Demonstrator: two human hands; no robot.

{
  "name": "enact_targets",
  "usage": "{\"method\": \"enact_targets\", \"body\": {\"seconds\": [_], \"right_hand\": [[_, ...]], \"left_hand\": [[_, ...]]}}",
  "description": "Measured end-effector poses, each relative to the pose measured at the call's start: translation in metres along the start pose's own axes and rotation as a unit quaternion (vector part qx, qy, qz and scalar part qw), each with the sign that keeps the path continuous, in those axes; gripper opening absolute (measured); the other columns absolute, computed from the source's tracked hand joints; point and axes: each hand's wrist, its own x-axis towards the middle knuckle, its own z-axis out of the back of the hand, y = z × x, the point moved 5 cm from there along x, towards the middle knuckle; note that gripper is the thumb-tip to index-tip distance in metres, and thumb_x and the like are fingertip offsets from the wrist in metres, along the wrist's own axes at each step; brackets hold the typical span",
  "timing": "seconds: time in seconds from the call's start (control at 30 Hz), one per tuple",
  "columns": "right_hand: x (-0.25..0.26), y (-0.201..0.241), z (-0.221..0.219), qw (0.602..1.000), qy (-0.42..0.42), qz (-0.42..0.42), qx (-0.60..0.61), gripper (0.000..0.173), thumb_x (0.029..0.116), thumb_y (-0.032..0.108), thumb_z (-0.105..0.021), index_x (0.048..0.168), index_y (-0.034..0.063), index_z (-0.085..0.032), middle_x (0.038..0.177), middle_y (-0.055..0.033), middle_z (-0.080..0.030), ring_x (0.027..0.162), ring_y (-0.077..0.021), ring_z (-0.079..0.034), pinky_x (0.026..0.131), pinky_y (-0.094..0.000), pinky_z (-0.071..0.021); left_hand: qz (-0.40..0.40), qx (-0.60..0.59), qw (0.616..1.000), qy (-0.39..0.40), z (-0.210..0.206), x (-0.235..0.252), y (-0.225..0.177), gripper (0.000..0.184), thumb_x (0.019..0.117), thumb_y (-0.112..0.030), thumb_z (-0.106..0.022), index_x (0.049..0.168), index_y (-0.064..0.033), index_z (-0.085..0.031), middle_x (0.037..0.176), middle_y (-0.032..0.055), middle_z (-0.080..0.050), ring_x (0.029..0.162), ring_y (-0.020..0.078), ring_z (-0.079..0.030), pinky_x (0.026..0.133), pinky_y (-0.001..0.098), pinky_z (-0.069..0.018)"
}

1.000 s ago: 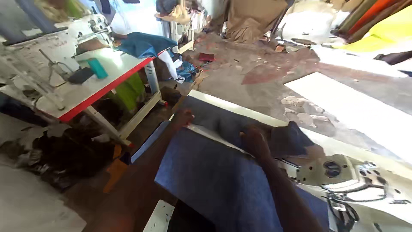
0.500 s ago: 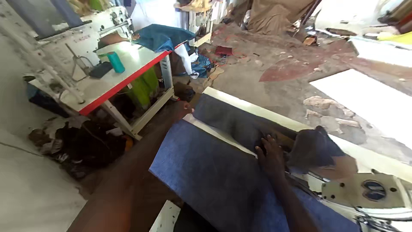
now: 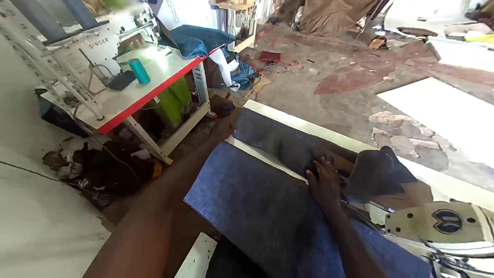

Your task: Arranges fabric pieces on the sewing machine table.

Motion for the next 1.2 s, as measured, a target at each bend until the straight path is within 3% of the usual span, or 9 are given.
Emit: {"method": "enact_targets", "body": {"seconds": [0.17,0.43,0.6,0.73,0.83,0.9,1.0,1.2], "right_hand": [[-0.001,0.000,-0.001,1.000,-0.011,0.000,-0.002,0.048,0.1052,0.036,-0.052,0.141,0.0044,-0.059,0.158,-0.0181,-0.043,0.148,-0.0366,-0.038,0.121,-0.0622,-0.0264],[-0.001,0.001,-0.001,1.000,-0.003,0.000,-0.010,0.048,0.1054,0.036,-0.052,0.141,0.0045,-0.058,0.159,-0.0179,-0.042,0.149,-0.0363,-0.037,0.121,-0.0609,-0.0256],[0.000,-0.001,-0.001,1.000,0.004,-0.009,-0.012,0.049,0.1059,0.037,-0.051,0.143,0.0056,-0.057,0.160,-0.0170,-0.041,0.150,-0.0351,-0.036,0.122,-0.0604,-0.0241],[0.001,0.002,0.000,1.000,-0.006,0.002,0.005,0.048,0.1052,0.036,-0.053,0.140,0.0040,-0.059,0.159,-0.0183,-0.042,0.149,-0.0366,-0.037,0.121,-0.0626,-0.0254],[0.002,0.001,0.000,1.000,-0.008,0.004,0.008,0.047,0.1052,0.035,-0.053,0.139,0.0036,-0.060,0.158,-0.0185,-0.043,0.148,-0.0368,-0.038,0.121,-0.0613,-0.0264],[0.001,0.002,0.001,1.000,-0.009,0.007,0.009,0.047,0.1051,0.036,-0.053,0.139,0.0036,-0.061,0.158,-0.0183,-0.044,0.148,-0.0365,-0.038,0.121,-0.0610,-0.0273],[0.002,0.003,0.002,1.000,-0.004,0.009,0.015,0.048,0.1055,0.036,-0.053,0.138,0.0027,-0.060,0.158,-0.0196,-0.043,0.148,-0.0379,-0.037,0.121,-0.0628,-0.0261],[-0.001,0.002,0.005,1.000,-0.005,0.009,0.016,0.048,0.1055,0.037,-0.052,0.138,0.0021,-0.061,0.158,-0.0207,-0.042,0.148,-0.0390,-0.037,0.121,-0.0625,-0.0250]], "left_hand": [[0.031,-0.065,0.997,0.004,-0.002,-0.002,0.005,0.041,0.0933,-0.021,-0.074,0.125,0.0032,-0.063,0.118,0.0257,-0.067,0.111,0.0392,-0.066,0.099,0.0589,-0.0509],[0.137,-0.189,0.972,-0.015,-0.011,-0.007,0.008,0.051,0.0934,-0.029,-0.075,0.129,0.0041,-0.060,0.120,0.0256,-0.065,0.103,0.0355,-0.067,0.092,0.0528,-0.0542],[0.107,-0.180,0.976,-0.051,-0.008,-0.009,0.003,0.048,0.0927,-0.027,-0.074,0.128,0.0020,-0.060,0.119,0.0259,-0.065,0.105,0.0381,-0.066,0.091,0.0568,-0.0544],[0.036,-0.109,0.991,-0.067,0.019,-0.055,0.004,0.045,0.0985,-0.022,-0.067,0.133,0.0039,-0.057,0.125,0.0258,-0.063,0.115,0.0374,-0.063,0.101,0.0562,-0.0508],[0.058,-0.002,0.995,-0.082,0.035,-0.114,0.034,0.047,0.0982,-0.029,-0.068,0.135,-0.0014,-0.060,0.132,0.0240,-0.061,0.125,0.0395,-0.059,0.108,0.0605,-0.0456],[0.099,0.017,0.992,-0.080,0.042,-0.155,0.058,0.049,0.0962,-0.036,-0.070,0.131,-0.0023,-0.063,0.128,0.0242,-0.064,0.121,0.0417,-0.060,0.104,0.0643,-0.0472],[0.125,-0.028,0.990,-0.061,0.041,-0.194,0.081,0.042,0.0966,-0.037,-0.071,0.122,-0.0028,-0.068,0.114,0.0209,-0.069,0.107,0.0370,-0.066,0.096,0.0622,-0.0517],[0.074,-0.025,0.993,-0.090,0.049,-0.206,0.075,0.034,0.0993,-0.027,-0.068,0.127,-0.0072,-0.069,0.120,0.0155,-0.069,0.112,0.0309,-0.067,0.100,0.0572,-0.0516]]}}
